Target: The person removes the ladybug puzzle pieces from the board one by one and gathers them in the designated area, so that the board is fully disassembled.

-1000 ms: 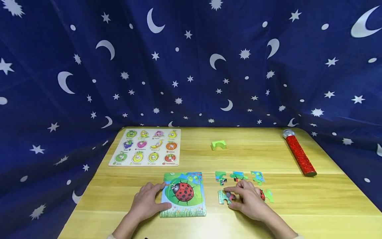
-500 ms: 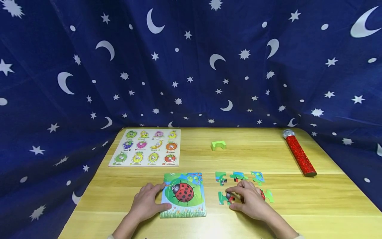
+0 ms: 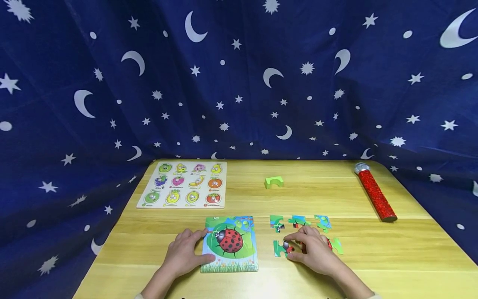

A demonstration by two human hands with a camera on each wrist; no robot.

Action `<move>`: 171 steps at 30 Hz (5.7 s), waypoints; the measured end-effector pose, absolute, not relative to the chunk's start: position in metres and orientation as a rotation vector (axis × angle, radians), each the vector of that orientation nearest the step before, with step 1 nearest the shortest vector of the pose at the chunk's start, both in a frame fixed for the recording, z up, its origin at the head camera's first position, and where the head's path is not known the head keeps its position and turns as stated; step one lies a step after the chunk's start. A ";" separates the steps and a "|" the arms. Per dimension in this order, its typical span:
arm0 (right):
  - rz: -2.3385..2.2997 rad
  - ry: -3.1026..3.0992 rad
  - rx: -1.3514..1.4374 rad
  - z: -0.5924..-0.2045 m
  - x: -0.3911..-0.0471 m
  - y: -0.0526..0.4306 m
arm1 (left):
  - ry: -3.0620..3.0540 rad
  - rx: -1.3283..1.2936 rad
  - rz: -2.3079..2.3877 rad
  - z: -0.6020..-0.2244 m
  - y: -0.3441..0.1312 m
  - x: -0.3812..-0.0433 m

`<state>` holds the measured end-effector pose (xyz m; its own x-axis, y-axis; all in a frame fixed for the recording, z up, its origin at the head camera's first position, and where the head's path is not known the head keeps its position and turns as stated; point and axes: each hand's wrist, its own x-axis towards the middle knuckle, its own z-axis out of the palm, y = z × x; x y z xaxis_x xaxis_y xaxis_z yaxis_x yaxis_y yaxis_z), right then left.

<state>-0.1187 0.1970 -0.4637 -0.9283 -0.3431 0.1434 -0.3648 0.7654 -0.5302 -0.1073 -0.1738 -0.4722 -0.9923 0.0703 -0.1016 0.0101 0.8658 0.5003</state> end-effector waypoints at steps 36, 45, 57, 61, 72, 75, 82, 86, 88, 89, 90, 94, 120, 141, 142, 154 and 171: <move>0.816 -2.886 0.580 -0.459 -0.121 0.199 | 2.933 0.070 0.785 -0.470 -0.172 -0.108; 0.797 -2.859 0.601 -0.456 -0.123 0.196 | 2.932 0.075 0.784 -0.471 -0.172 -0.107; 0.719 -2.820 0.752 -0.455 -0.119 0.151 | 2.933 0.082 0.777 -0.473 -0.169 -0.109; 0.707 -2.828 0.649 -0.454 -0.117 0.158 | 2.931 0.099 0.788 -0.474 -0.169 -0.109; 0.714 -2.788 0.798 -0.457 -0.118 0.144 | 2.931 0.079 0.802 -0.474 -0.170 -0.107; 0.755 -2.804 0.886 -0.457 -0.116 0.126 | 2.920 0.100 0.809 -0.477 -0.168 -0.107; 0.739 -2.864 0.955 -0.458 -0.115 0.103 | 2.934 0.112 0.792 -0.475 -0.167 -0.107; 0.737 -2.873 0.943 -0.459 -0.115 0.103 | 2.935 0.110 0.786 -0.472 -0.168 -0.107; 0.751 -2.874 0.948 -0.459 -0.115 0.103 | 2.933 0.108 0.783 -0.471 -0.168 -0.107; 0.754 -2.875 0.951 -0.459 -0.115 0.104 | 2.929 0.104 0.783 -0.471 -0.168 -0.107; 0.757 -2.876 0.954 -0.459 -0.116 0.104 | 2.926 0.103 0.781 -0.471 -0.168 -0.107; 0.742 -2.874 0.965 -0.459 -0.117 0.105 | 2.925 0.109 0.775 -0.472 -0.168 -0.106; 0.752 -2.848 0.961 -0.467 -0.116 0.101 | 2.941 0.166 0.747 -0.471 -0.169 -0.103; 0.904 -2.837 0.872 -0.471 -0.116 0.101 | 3.014 0.655 0.670 -0.480 -0.155 -0.101; 0.918 -2.853 0.850 -0.471 -0.116 0.100 | 3.021 0.673 0.657 -0.481 -0.156 -0.101; 0.831 -2.827 0.702 -0.471 -0.108 0.099 | 3.015 0.648 0.861 -0.483 -0.154 -0.103; 0.988 -2.862 0.851 -0.467 -0.109 0.103 | 3.066 0.704 0.836 -0.487 -0.156 -0.103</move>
